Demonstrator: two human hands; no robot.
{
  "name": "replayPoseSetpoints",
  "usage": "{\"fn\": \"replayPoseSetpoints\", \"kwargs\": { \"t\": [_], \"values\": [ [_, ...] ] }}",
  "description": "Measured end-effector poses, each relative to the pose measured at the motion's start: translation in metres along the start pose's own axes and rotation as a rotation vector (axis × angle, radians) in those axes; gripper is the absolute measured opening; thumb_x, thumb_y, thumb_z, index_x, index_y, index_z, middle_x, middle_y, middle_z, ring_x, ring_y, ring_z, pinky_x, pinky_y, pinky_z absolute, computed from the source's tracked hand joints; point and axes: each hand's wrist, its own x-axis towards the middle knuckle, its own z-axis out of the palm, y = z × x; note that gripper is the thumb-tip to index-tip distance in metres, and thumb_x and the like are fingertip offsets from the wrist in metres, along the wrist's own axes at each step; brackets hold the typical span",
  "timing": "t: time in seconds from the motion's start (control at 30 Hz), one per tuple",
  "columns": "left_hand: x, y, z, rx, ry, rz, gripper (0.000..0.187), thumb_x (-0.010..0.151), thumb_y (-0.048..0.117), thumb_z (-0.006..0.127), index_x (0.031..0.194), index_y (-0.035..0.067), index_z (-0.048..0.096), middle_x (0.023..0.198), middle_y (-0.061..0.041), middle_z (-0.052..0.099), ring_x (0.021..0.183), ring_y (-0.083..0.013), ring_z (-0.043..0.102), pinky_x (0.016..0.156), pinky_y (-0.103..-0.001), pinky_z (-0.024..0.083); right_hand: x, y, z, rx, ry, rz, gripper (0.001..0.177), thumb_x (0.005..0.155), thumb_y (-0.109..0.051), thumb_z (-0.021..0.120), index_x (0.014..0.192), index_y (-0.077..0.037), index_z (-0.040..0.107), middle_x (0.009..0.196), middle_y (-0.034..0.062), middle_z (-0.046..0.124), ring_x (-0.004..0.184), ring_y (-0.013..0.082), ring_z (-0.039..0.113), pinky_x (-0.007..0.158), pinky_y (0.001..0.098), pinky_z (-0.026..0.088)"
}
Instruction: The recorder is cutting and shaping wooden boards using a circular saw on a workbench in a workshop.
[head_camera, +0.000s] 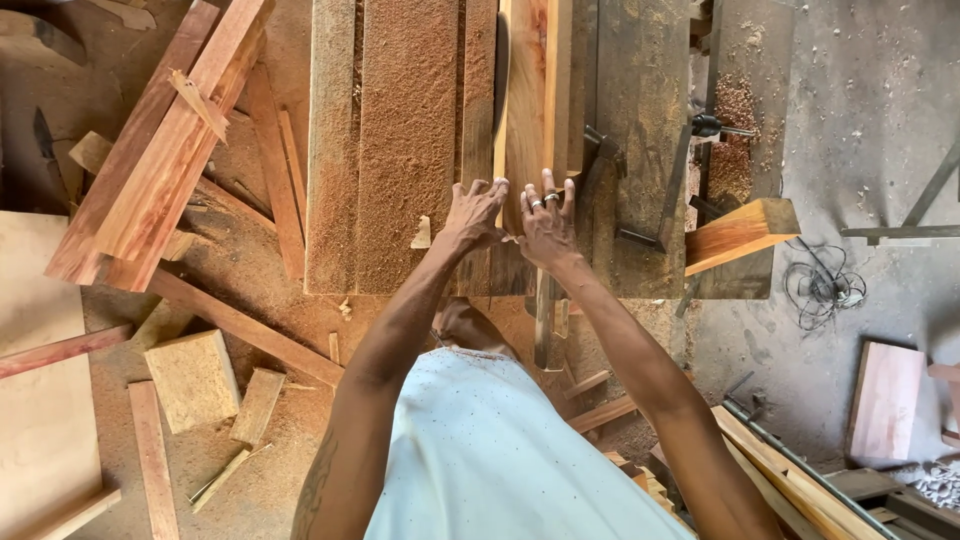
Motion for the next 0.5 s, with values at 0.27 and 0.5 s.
{"fn": "replayPoseSetpoints", "kwargs": {
  "t": [0.27, 0.5],
  "values": [
    [0.0, 0.005, -0.027, 0.008, 0.033, -0.027, 0.115, 0.062, 0.067, 0.089, 0.147, 0.009, 0.038, 0.139, -0.01, 0.057, 0.12, -0.0294, 0.049, 0.093, -0.052, 0.04, 0.013, 0.004, -0.001, 0.082, 0.076, 0.054, 0.072, 0.076, -0.02, 0.078, 0.141, 0.003, 0.059, 0.157, 0.0168, 0.049, 0.155, 0.0468, 0.016, 0.118, 0.075, -0.001],
    [0.013, -0.002, -0.002, 0.05, 0.039, -0.072, 0.091, 0.075, 0.066, 0.083, 0.142, 0.018, 0.045, 0.114, -0.007, 0.068, 0.118, -0.0283, 0.05, 0.095, -0.052, 0.039, 0.025, 0.008, 0.0, 0.055, 0.093, 0.056, 0.07, 0.076, -0.019, 0.08, 0.14, 0.0, 0.059, 0.158, 0.0143, 0.049, 0.156, 0.0458, 0.017, 0.118, 0.0748, 0.0]
  ]
}}
